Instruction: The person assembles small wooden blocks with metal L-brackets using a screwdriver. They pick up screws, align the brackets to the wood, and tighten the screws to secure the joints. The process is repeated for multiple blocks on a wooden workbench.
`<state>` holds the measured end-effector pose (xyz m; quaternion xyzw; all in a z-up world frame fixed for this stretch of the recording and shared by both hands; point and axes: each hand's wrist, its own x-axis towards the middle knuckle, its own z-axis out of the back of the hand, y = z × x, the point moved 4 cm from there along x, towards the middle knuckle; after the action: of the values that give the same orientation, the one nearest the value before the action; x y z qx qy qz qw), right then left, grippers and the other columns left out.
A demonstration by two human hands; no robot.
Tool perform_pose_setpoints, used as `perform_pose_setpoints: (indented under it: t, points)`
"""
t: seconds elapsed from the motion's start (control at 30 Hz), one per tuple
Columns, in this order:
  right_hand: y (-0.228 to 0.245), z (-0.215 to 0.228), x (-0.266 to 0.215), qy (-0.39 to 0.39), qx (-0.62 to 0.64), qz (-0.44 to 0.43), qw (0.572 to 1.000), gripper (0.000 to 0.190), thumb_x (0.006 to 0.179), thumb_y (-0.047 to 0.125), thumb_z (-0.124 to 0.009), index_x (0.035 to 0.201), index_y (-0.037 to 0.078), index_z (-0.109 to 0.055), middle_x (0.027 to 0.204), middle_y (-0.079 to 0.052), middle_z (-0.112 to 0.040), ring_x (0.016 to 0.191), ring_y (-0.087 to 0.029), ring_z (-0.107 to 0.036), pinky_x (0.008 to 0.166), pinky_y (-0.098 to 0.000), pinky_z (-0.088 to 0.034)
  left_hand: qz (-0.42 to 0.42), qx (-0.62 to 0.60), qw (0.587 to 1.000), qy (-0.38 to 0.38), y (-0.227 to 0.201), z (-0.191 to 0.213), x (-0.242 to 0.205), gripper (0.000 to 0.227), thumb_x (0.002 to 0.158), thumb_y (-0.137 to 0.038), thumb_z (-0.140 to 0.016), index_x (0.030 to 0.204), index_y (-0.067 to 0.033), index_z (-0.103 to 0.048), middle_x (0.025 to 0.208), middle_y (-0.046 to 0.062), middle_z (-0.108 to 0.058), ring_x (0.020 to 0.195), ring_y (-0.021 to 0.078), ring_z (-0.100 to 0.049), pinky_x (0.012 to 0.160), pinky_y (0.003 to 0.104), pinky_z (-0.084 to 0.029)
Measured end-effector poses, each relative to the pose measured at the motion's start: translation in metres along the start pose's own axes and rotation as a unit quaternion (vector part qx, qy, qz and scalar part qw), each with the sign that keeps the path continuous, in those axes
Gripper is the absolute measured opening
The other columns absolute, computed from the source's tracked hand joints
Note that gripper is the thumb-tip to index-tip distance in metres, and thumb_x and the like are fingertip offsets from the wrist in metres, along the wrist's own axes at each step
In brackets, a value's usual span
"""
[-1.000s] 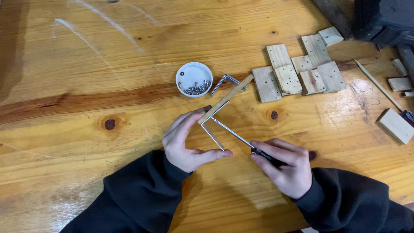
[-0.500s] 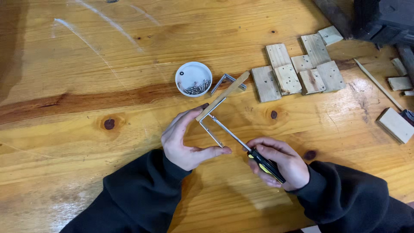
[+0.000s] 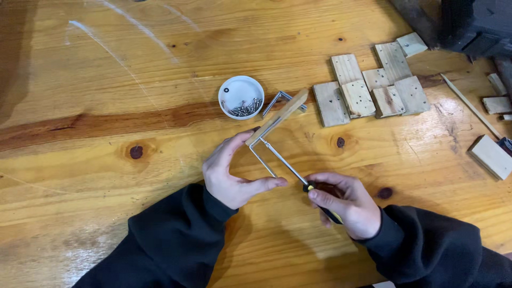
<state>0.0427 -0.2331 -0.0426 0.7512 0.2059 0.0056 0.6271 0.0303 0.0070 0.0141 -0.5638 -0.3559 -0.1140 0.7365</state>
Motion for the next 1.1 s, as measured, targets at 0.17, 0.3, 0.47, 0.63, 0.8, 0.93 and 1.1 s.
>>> perform_pose_setpoints:
  t: [0.17,0.3,0.47,0.63,0.8,0.93,1.1]
  points:
    - [-0.006,0.003,-0.003,0.027,0.024,-0.03,0.999,0.025,0.089,0.002,-0.069,0.105,-0.018,-0.07,0.063,-0.024,-0.057,0.046,-0.027,-0.06,0.022,-0.0253,-0.038,-0.028,0.004,1.0,0.005,-0.006,0.0,0.002,0.087,0.05,-0.032,-0.105,0.118,0.0047,-0.065,0.112,0.022,-0.074,0.104,0.039,-0.075,0.095,0.046,-0.058]
    - [-0.011,0.004,-0.001,0.073,0.08,-0.049,0.993,0.038,0.095,0.015,-0.057,0.109,-0.02,-0.064,0.071,-0.027,-0.06,0.04,-0.02,-0.054,0.022,-0.0234,-0.036,-0.04,0.002,0.999,0.001,-0.006,0.0,0.002,0.085,0.052,-0.033,-0.104,0.117,0.0043,-0.065,0.113,0.022,-0.074,0.105,0.0399,-0.075,0.095,0.047,-0.058]
    - [0.015,-0.013,-0.003,0.084,0.036,0.036,0.995,0.032,0.089,0.0,-0.06,0.116,-0.016,-0.07,0.073,-0.029,-0.066,0.045,-0.024,-0.06,0.028,-0.0273,-0.045,-0.035,0.007,0.999,-0.007,-0.005,0.001,0.003,0.085,0.052,-0.032,-0.105,0.117,0.0049,-0.065,0.113,0.022,-0.074,0.104,0.0395,-0.075,0.095,0.045,-0.058]
    - [0.016,-0.01,-0.005,0.054,0.035,0.092,0.994,0.024,0.083,-0.011,-0.072,0.107,-0.014,-0.07,0.081,-0.026,-0.066,0.047,-0.024,-0.06,0.029,-0.0287,-0.049,-0.035,0.011,0.999,-0.01,-0.006,0.0,0.003,0.085,0.05,-0.032,-0.105,0.116,0.005,-0.065,0.112,0.022,-0.074,0.103,0.0388,-0.075,0.094,0.044,-0.058]
    - [-0.007,0.003,-0.001,0.058,0.06,-0.034,0.996,0.035,0.091,0.009,-0.059,0.11,-0.019,-0.068,0.071,-0.03,-0.064,0.04,-0.017,-0.048,0.024,-0.0212,-0.032,-0.043,0.01,0.999,-0.004,-0.01,0.0,0.003,0.086,0.05,-0.032,-0.105,0.116,0.005,-0.065,0.112,0.022,-0.074,0.103,0.0401,-0.075,0.094,0.047,-0.058]
    - [0.007,-0.002,-0.001,0.039,0.013,0.017,0.999,0.03,0.085,0.002,-0.066,0.107,-0.016,-0.073,0.066,-0.03,-0.068,0.041,-0.018,-0.051,0.032,-0.0246,-0.038,-0.038,0.004,0.999,-0.007,-0.006,0.001,0.003,0.086,0.051,-0.032,-0.105,0.117,0.005,-0.065,0.112,0.022,-0.074,0.103,0.0392,-0.075,0.095,0.046,-0.058]
    - [0.014,-0.003,0.002,0.066,-0.034,0.095,0.993,0.028,0.077,-0.011,-0.078,0.104,-0.014,-0.072,0.08,-0.023,-0.068,0.061,-0.022,-0.061,0.038,-0.0308,-0.056,-0.018,-0.003,1.0,-0.002,-0.003,0.001,0.0,0.088,0.048,-0.031,-0.106,0.117,0.0046,-0.065,0.111,0.022,-0.074,0.101,0.0383,-0.075,0.092,0.044,-0.058]
